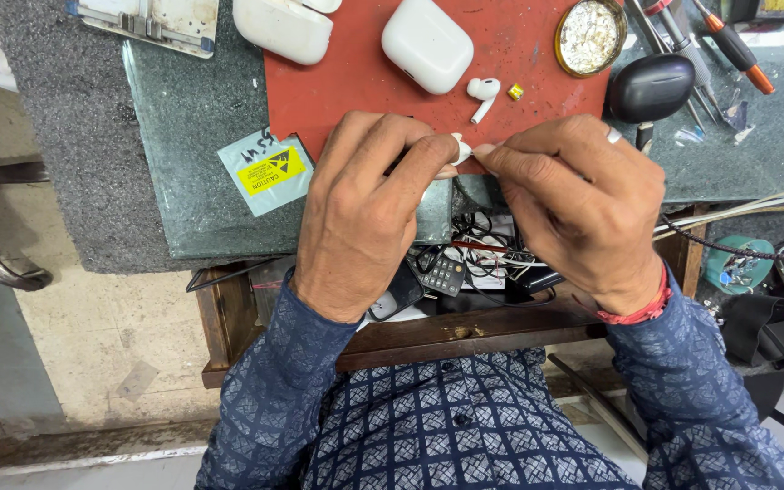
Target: The person opens a white earbud case, removes an earbud, and uses a soldering iron to work on a small component on the earbud. They then reassemble the earbud and place it back into the case.
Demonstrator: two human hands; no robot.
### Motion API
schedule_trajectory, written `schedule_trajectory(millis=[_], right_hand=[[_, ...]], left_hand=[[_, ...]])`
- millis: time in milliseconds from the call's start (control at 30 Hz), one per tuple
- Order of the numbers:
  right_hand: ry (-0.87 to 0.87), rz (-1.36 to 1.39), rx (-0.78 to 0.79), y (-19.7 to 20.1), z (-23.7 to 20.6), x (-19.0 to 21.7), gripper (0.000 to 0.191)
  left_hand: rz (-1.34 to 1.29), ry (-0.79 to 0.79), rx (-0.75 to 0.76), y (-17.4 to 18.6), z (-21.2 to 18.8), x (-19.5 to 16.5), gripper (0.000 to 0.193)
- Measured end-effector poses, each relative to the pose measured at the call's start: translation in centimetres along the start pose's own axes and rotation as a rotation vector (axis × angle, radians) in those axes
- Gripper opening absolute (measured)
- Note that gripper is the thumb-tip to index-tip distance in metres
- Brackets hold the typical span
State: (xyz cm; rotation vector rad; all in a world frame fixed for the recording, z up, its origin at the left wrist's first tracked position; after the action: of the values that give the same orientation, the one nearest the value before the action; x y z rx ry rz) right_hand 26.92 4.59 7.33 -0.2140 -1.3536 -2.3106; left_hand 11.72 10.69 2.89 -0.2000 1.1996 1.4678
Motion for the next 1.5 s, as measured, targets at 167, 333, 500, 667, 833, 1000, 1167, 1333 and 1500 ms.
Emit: schedule_trajectory(millis=[167,333,500,667,833,1000,1167,1333,1500], right_hand=[[-0.025,0.011,0.003,0.1,0.3,0.1,0.027],[-0.004,0.001,-0.016,0.0,0.3,0.5,0.022],[-0.041,-0.01,-0.026,-0.1,-0.2,0.5,0.023],[-0.059,0.003,-0.043,-0.1,-0.4,0.4,0.025],[-0.073,0.01,-0.046,-0.2,-0.4,0.4,0.023],[-0.071,0.008,-0.058,-0.2,-0.3,0.1,0.022],[-0.075,0.036,-0.059,-0.2,-0.2,0.0,0.023],[-0.072,0.073,-0.07,-0.3,-0.2,-0.2,0.022],[-0.076,0.096,-0.073,-0.3,-0.2,-0.3,0.022]], left_hand=[[-0.007,-0.001,0.007,0.0,0.0,0.0,0.029],[-0.014,0.001,-0.015,0.0,0.0,-0.1,0.024],[-0.001,0.014,-0.031,0.3,-0.5,-0.7,0.025],[-0.001,0.024,-0.033,0.2,-0.8,-1.0,0.024],[0.013,0.019,-0.019,0.4,-0.9,-0.9,0.026],[0.019,0.024,-0.007,0.4,-1.0,-1.0,0.028],[0.013,0.045,-0.015,0.5,-0.8,-0.9,0.026],[0.016,0.065,-0.022,0.4,-0.8,-1.0,0.026],[0.015,0.073,-0.02,0.4,-0.8,-0.9,0.026]])
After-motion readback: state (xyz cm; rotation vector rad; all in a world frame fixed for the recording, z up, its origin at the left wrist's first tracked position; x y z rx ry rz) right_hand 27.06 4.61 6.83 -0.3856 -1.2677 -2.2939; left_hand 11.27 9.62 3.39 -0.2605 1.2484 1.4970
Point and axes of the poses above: each hand's wrist, its own z-axis towards the middle knuckle, its own y-axis out of the back of the hand, x = y × z, the point moved 5 cm from there along z, towards the middle knuckle, and after that the axes turned 8 degrees about -x, right-handed, at the moved point
